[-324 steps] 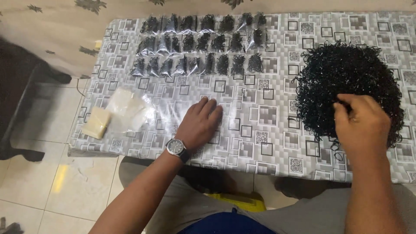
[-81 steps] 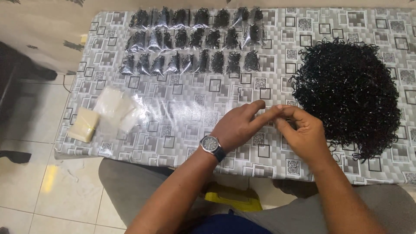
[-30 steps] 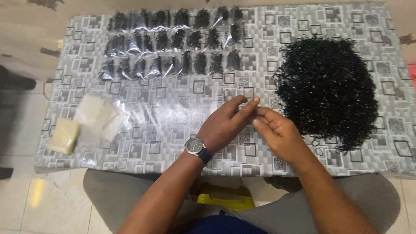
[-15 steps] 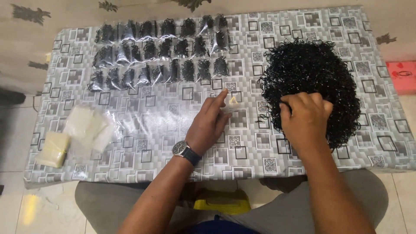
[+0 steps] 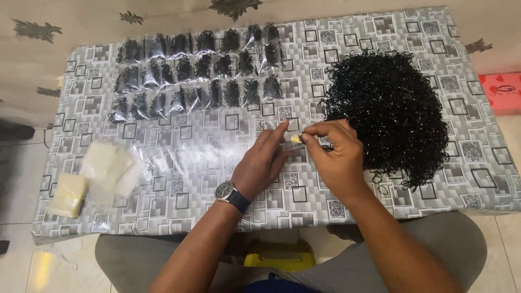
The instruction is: The person picks up small black plastic parts from a pile on a table and places them into clear plastic bags, arranging the bags in rows.
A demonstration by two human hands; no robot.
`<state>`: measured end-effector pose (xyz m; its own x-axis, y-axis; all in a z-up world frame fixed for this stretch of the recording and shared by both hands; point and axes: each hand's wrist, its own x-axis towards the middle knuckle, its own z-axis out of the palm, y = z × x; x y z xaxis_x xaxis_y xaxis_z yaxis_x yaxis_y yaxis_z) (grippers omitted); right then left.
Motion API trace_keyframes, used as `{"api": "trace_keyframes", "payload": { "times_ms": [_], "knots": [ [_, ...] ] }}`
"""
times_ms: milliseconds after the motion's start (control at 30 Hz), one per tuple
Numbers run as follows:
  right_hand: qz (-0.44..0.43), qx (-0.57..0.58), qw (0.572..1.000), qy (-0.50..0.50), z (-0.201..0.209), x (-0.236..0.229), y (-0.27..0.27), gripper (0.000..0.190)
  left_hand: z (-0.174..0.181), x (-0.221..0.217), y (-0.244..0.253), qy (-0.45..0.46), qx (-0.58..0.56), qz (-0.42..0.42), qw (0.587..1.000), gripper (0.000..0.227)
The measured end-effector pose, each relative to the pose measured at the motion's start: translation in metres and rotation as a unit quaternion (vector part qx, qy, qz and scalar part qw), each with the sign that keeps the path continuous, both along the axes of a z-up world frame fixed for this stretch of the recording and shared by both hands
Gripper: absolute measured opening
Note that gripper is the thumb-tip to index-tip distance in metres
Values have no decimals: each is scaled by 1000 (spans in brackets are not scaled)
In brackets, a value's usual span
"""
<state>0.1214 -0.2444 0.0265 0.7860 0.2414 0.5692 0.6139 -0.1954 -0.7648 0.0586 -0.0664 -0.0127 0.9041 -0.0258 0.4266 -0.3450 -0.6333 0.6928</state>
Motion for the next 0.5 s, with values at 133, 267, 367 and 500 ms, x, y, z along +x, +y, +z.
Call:
{"api": "trace_keyframes", "payload": {
  "times_ms": [133, 267, 367, 500],
  "knots": [
    [6, -37, 999, 17, -3, 2, -3, 11, 1, 2, 1, 6, -26, -3, 1000, 72],
    [3, -30, 999, 25, -1, 5, -5, 10, 1, 2, 2, 10, -28, -7, 1000, 72],
    [18, -38, 999, 27, 3, 3, -2, 9, 3, 2, 2, 20, -27, -17, 999, 73],
    [23, -46, 998, 39, 3, 2, -2, 11, 0, 2, 4, 16, -25, -17, 999, 72]
  ]
}}
